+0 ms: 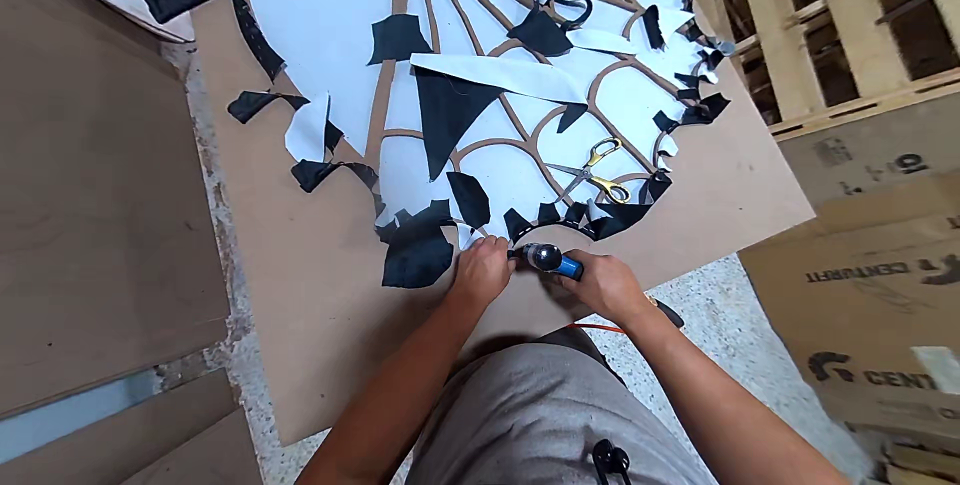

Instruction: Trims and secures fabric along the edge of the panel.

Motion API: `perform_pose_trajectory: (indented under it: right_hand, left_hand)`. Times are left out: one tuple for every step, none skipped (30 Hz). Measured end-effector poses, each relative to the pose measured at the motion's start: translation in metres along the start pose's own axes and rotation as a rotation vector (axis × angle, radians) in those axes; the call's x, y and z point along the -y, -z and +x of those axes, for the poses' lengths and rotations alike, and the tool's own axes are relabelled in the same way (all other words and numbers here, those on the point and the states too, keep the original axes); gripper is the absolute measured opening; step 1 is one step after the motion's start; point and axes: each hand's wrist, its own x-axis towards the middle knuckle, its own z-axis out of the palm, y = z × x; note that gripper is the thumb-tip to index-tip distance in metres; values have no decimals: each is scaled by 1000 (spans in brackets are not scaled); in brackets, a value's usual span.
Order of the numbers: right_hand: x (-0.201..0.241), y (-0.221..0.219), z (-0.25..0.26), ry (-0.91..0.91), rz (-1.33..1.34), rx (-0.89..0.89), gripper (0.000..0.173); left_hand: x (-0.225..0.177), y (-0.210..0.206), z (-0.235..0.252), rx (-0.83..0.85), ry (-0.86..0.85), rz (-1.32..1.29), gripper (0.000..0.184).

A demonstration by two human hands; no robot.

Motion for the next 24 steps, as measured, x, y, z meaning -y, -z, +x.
perform_pose_trajectory:
  right_hand:
    - [0,0,0,1,1,-2,37]
    - [0,-1,0,4,0,-6,36]
    - [0,-1,0,7,0,-8,36]
    - [-1,-1,0,11,-1,-11,36]
    - [-1,-1,0,12,-2,-11,37]
    - [-1,-1,0,13,-4,-10,38]
    - [-2,-1,0,12,-8,-13,38]
    - [-2,-1,0,12,-8,-16,38]
    - [-2,-1,0,14,-8,-20,38]
    - [-3,-1,0,18,-8,-25,37]
    - [-3,-2,-1,26,-10,-32,36]
    - [-4,-2,-1,31,-11,-36,36]
    - [-4,-2,-1,33,-12,-39,36]
    - [-4,-2,-1,32,-13,-38,35]
    - [-4,-2,-1,28,-12,-38,35]
    - [-4,-2,-1,27,-11,-37,35]
    - [-5,-2,-1,30,-14,-33,36]
    - [-4,-2,-1,38,-19,-30,36]
    - [-2,-1,-1,52,-23,-26,36]
    - [0,0,-1,72,-28,-25,36]
    - [3,1,-1,96,-32,-24,36]
    - [7,1,0,124,-39,-24,36]
    - [12,1,2,145,-46,-24,36]
    - [16,2,4,157,-53,-23,35]
  left_hand:
    - [0,0,1,0,8,-3,29]
    - [1,2,3,26,39,-25,27]
    - [4,7,6,81,76,-61,28]
    - [7,12,10,139,102,-111,30]
    - [11,15,12,179,116,-165,31]
    - [15,16,14,185,124,-213,30]
    - [18,15,14,179,133,-246,29]
    - [20,13,13,163,140,-263,29]
    - [22,11,13,146,143,-271,28]
    - [23,10,13,136,148,-274,27]
    - [23,10,14,137,152,-274,25]
    - [24,11,14,145,154,-273,24]
    - [25,14,15,155,151,-274,23]
    - [26,16,16,168,147,-277,21]
    - [26,19,17,190,143,-281,20]
    - [27,21,19,215,141,-286,20]
    - [28,23,20,231,135,-291,21]
    - [29,23,21,238,121,-292,21]
    - [30,23,21,240,101,-285,20]
    - [30,22,21,241,82,-277,20]
    - [30,20,21,234,63,-269,20]
    - [31,19,21,228,53,-267,20]
    - [30,19,22,226,52,-266,20]
    - [30,20,21,229,58,-268,19]
